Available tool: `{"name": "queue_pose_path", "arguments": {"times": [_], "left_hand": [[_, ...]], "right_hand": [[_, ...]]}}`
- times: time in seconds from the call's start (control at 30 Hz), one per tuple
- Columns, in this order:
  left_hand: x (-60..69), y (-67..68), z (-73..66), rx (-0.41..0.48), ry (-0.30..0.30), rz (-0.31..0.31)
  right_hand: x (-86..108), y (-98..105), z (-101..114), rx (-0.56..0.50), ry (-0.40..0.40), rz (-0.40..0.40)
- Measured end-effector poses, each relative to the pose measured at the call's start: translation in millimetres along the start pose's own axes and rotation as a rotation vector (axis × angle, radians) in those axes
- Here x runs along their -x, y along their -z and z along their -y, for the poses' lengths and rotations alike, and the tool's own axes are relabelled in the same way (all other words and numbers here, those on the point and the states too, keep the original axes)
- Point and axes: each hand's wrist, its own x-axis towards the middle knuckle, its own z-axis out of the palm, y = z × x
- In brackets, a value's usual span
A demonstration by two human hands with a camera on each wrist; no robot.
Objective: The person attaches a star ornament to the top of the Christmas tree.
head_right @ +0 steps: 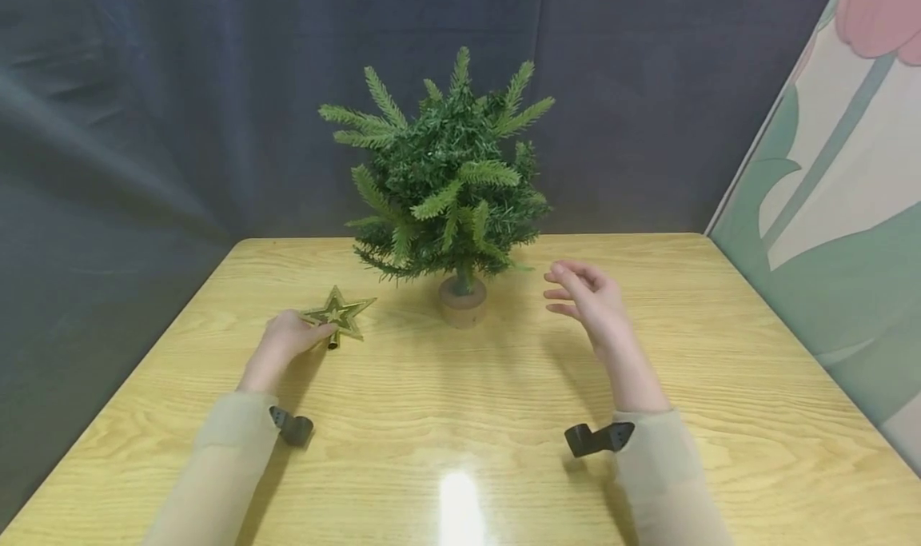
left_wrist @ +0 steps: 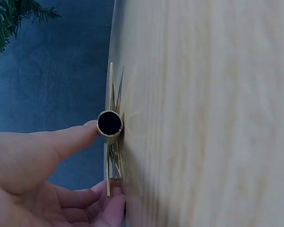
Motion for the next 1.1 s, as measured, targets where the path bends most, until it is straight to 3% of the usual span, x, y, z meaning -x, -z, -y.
{"name": "queue_pose_path", "arguments": {"times": [0.27,0.53,0.8,0.97,1.1], "left_hand": [[-5.8,2.8,-0.6,0.017,0.002,0.018],[-7.9,7.3,2.6,0.159,-0.003,0.016],[-8.2,8.8,7.1,0.377,0.022,0.137],[-8.3,7.7,8.0,0.443,0.021,0.158],[-9.8,5.8,9.7,0.548,0.015,0.186]], "right_hand": [[-3.7,-3,28,-0.01,0.104,-0.006],[-10.4,-6,51,-0.009,0.145,-0.022],[-17.8,-13,69,0.042,0.142,-0.064],[-20.9,-16,77,0.027,0.155,-0.059],[-22.5,-15,81,0.022,0.173,-0.057]]}}
